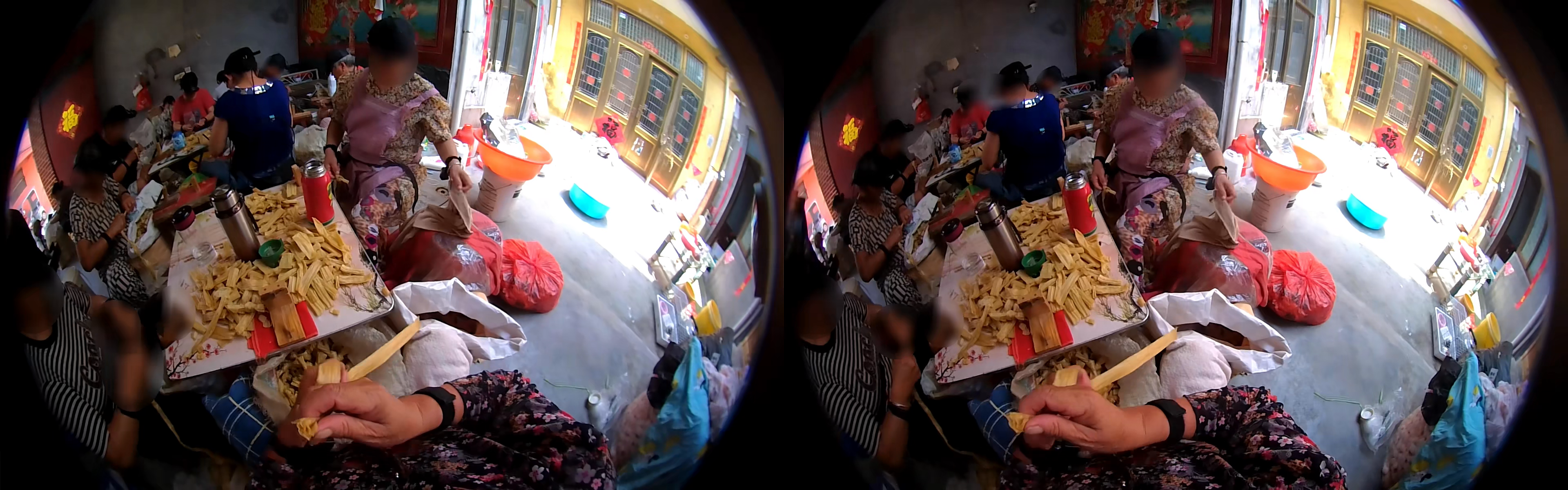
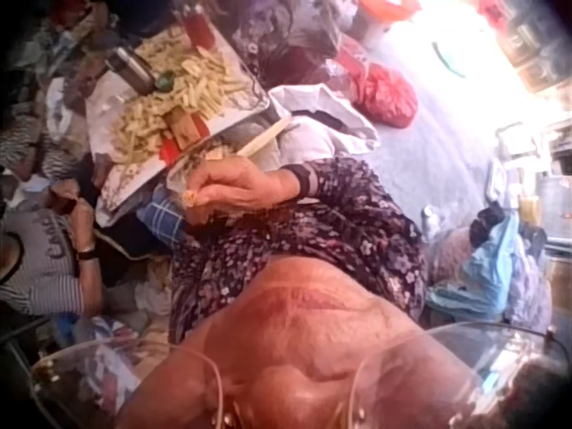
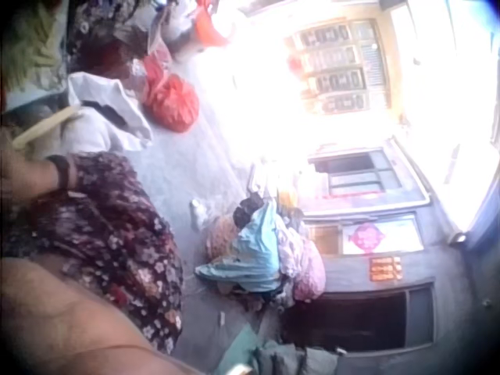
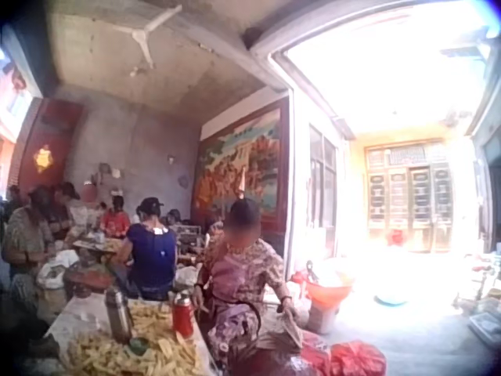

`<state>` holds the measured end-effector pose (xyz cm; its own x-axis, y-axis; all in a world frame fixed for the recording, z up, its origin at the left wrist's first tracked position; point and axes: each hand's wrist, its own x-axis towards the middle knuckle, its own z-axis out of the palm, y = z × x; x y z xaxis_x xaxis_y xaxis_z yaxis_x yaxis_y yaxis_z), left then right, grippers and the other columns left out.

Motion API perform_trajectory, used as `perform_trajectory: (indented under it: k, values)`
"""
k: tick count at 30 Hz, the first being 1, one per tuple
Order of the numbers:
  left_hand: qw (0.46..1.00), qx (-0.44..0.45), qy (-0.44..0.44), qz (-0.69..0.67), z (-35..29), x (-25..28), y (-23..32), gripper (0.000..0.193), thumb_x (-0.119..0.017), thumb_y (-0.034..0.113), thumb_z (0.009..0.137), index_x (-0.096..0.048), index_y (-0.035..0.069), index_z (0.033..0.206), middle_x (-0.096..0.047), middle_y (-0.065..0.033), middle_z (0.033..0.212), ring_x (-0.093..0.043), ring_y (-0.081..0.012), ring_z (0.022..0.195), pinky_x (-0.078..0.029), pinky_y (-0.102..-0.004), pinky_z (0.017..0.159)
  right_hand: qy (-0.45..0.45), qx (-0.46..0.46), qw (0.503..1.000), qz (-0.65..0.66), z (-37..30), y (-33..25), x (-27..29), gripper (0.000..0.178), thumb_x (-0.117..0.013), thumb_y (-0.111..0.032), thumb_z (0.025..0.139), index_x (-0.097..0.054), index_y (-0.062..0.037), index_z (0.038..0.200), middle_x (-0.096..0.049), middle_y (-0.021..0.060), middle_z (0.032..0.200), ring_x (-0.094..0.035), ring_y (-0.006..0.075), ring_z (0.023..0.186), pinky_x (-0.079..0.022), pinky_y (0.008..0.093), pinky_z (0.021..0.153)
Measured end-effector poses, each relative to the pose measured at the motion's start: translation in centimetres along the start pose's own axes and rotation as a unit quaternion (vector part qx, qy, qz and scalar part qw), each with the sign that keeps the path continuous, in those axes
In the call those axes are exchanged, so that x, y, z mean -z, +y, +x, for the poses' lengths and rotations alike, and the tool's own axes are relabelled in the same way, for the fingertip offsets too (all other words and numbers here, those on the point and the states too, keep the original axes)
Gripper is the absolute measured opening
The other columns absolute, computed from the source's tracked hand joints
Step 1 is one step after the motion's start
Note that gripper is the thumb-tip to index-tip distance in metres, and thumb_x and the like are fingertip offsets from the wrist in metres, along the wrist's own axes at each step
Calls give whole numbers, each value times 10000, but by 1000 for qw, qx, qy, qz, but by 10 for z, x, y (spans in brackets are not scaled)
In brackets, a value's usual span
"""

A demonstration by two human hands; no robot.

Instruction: The person ties long strips of dried food into knots by hand, placing each finished piece into a bag.

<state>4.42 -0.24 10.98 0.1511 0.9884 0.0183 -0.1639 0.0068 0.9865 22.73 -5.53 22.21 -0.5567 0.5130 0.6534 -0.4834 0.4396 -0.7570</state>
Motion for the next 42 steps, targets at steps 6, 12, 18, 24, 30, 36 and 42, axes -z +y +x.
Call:
perform_trajectory:
  k: [6, 12, 18, 24, 30, 36, 42]
  values:
    - [983, -116, -43, -134, -42, 49, 76, 285, -580, 180, 937, -467, 69, 700, -438, -6, 603, -411, -86, 498, -320, -218, 467, 78, -125, 984, 99, 1, 22, 23, 211, -515, -196, 1018, -577, -20, 1114, -596, 4, 851, -558, 65, 781, -451, 213, 674]
    - [872, -49, -67, 483, -3, 68, -93, 168, -542, 131, 949, -530, 22, 1076, -568, -147, 940, -567, -274, 850, -441, -324, 746, 146, -159, 975, 53, 8, 55, 42, 194, -458, -182, 1040, -538, -11, 1086, -627, 10, 876, -565, 58, 788, -467, 204, 725]
    - [903, -93, 65, 414, -5, 66, -72, 274, -512, 196, 979, -599, 4, 1154, -629, -169, 1030, -633, -296, 907, -499, -342, 791, 186, -34, 933, -306, 3, 80, 72, 121, -546, -65, 954, -574, 6, 1048, -634, 98, 895, -605, 195, 784, -490, 286, 712]
    - [968, 120, -13, -220, -51, 24, -22, 500, -423, 462, 1019, -629, 25, 1147, -671, -39, 951, -627, -123, 840, -496, -260, 737, 18, 19, 939, -343, -18, 120, 14, 152, -627, 13, 873, -608, 12, 1024, -630, 165, 901, -636, 323, 791, -510, 373, 705]
    - [938, 119, 76, -317, -63, 45, -41, 206, -540, 250, 989, -618, 62, 1020, -603, -2, 830, -576, -101, 749, -461, -229, 633, -73, -171, 965, -186, -26, 117, -35, 112, -590, -41, 919, -625, 5, 1015, -633, 141, 846, -644, 278, 755, -508, 354, 695]
    - [979, 130, -51, -148, -89, 16, 15, 215, -433, 209, 988, -578, 87, 885, -492, 23, 728, -462, -94, 662, -412, -263, 596, 58, -194, 941, -271, 6, 67, -53, 202, -464, -125, 998, -605, 12, 951, -627, 112, 793, -603, 218, 677, -479, 311, 646]
    - [879, -204, 165, 399, -113, 9, 43, 185, -529, 9, 824, -618, 16, 985, -527, -148, 862, -554, -328, 894, -473, -404, 797, 85, -244, 945, -200, 1, 82, -45, 198, -476, -155, 999, -586, -19, 906, -604, 75, 732, -540, 166, 565, -438, 291, 543]
